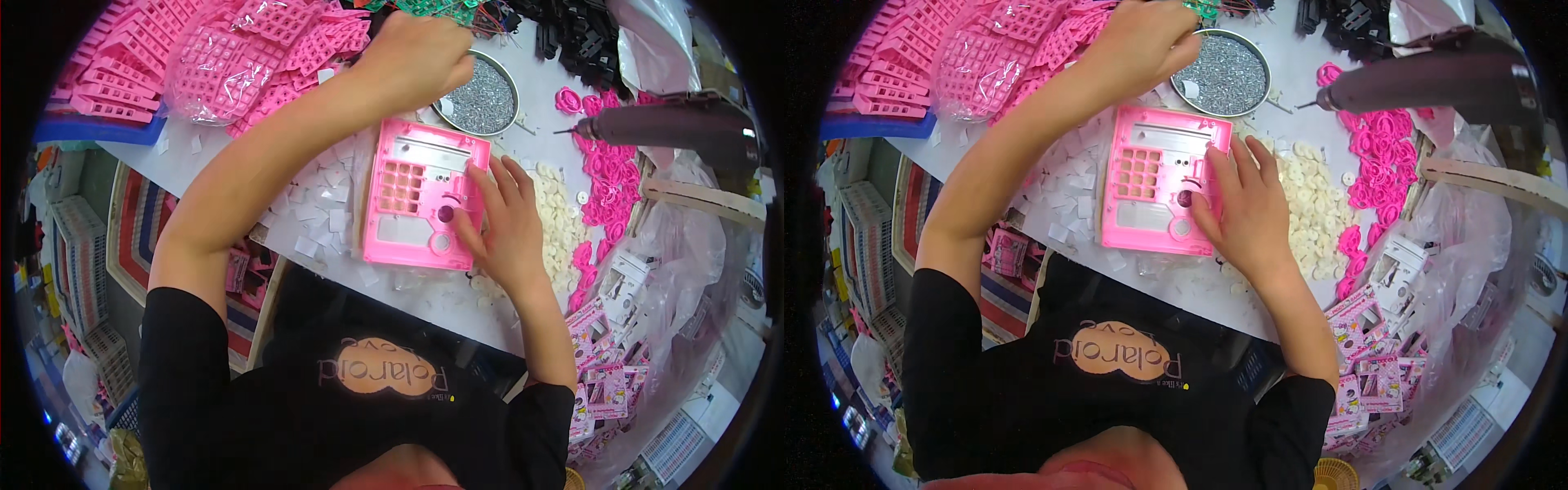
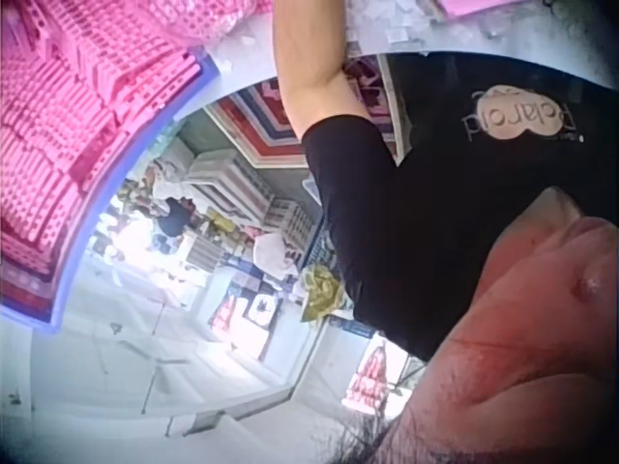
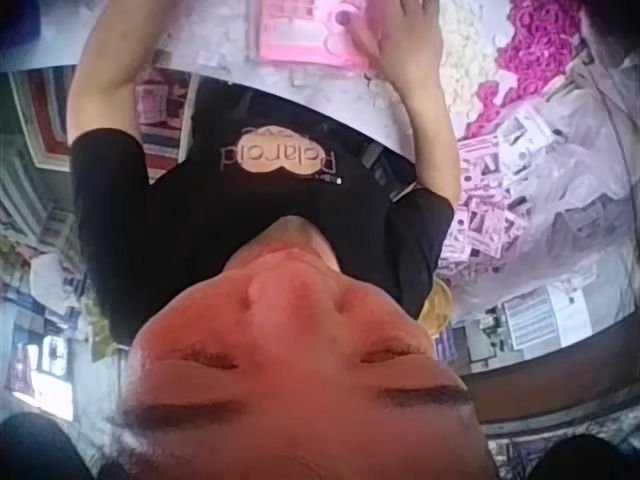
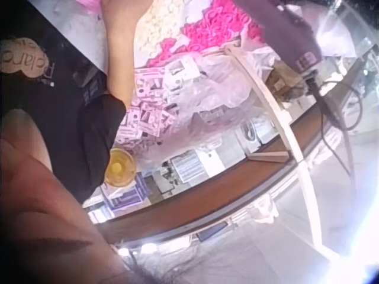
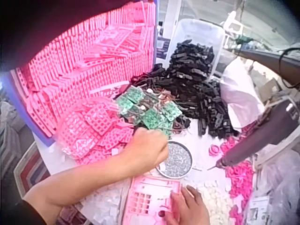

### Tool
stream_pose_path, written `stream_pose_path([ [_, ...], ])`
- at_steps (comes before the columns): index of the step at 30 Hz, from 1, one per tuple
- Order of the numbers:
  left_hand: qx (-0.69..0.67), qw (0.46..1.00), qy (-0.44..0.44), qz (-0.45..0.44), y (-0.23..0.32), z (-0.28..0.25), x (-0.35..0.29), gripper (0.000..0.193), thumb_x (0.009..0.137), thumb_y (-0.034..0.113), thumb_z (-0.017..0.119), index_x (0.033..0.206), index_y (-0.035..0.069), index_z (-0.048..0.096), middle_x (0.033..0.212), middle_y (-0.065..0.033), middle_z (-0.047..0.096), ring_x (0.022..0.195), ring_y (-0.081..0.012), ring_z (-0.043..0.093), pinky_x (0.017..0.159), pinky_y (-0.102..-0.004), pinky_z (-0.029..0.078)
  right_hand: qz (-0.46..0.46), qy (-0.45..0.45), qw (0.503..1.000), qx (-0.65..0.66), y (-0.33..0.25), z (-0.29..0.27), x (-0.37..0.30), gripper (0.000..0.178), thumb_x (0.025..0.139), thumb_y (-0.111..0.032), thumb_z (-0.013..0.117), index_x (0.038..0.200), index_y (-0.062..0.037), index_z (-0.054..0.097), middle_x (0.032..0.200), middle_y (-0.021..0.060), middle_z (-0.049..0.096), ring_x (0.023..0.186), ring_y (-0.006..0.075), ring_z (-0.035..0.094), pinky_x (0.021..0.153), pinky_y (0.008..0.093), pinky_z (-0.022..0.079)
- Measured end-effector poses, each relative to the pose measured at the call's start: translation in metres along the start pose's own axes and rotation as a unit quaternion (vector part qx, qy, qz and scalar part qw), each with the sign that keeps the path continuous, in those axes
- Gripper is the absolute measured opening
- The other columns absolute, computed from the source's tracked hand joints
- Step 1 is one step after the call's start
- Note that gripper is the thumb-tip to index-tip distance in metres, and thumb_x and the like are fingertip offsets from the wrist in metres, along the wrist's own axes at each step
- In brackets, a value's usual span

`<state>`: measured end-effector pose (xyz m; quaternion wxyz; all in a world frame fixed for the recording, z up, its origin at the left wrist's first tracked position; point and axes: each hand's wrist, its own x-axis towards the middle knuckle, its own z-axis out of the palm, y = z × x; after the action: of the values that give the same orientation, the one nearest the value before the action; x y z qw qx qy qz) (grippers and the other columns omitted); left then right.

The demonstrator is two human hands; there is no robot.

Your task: Assembling a pink plastic toy bank by installing internal components and fastening screws with an electric screwdriver.

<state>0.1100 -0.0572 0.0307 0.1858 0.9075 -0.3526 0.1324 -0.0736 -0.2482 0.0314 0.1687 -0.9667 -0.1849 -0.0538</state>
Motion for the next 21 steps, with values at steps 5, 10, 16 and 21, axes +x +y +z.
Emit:
stream_pose_path([
  [5,0.020,0.989,0.132,0.063,-0.004,0.039,0.035,0.026,0.085,0.023,0.062,0.101,0.003,0.067,0.082,-0.0175,0.065,0.082,-0.0369,0.065,0.074,-0.0497,0.052,0.036,0.008,0.999,-0.012,-0.005,0.001,-0.005,0.053,0.084,-0.025,0.073,0.131,-0.0039,0.060,0.136,0.0215,0.055,0.129,0.0419,0.047,0.105,0.0480,0.045],
  [10,-0.072,0.970,0.221,0.074,0.026,0.012,0.011,0.023,0.084,0.021,0.065,0.098,0.002,0.067,0.089,-0.0164,0.065,0.086,-0.0379,0.064,0.078,-0.0486,0.050,-0.011,0.016,1.000,0.001,0.005,0.006,0.007,0.054,0.081,-0.024,0.073,0.126,0.0016,0.059,0.133,0.0246,0.055,0.124,0.0457,0.050,0.102,0.0500,0.046],
  [16,-0.191,0.979,0.014,0.075,0.052,-0.031,-0.098,0.026,0.086,0.017,0.069,0.108,0.004,0.063,0.109,-0.0143,0.064,0.100,-0.0351,0.061,0.088,-0.0455,0.047,-0.011,0.028,0.999,-0.028,-0.006,0.018,0.004,0.054,0.081,-0.021,0.073,0.128,0.0009,0.057,0.138,0.0238,0.051,0.123,0.0454,0.049,0.102,0.0493,0.046],
  [21,-0.150,0.979,-0.097,0.096,0.076,-0.020,-0.150,0.046,0.080,0.020,0.072,0.121,0.003,0.063,0.121,-0.0130,0.063,0.117,-0.0306,0.057,0.102,-0.0469,0.043,-0.018,0.051,0.991,0.123,0.018,0.014,-0.005,0.052,0.084,-0.019,0.072,0.130,-0.0005,0.057,0.139,0.0221,0.051,0.123,0.0410,0.051,0.102,0.0461,0.045],
])
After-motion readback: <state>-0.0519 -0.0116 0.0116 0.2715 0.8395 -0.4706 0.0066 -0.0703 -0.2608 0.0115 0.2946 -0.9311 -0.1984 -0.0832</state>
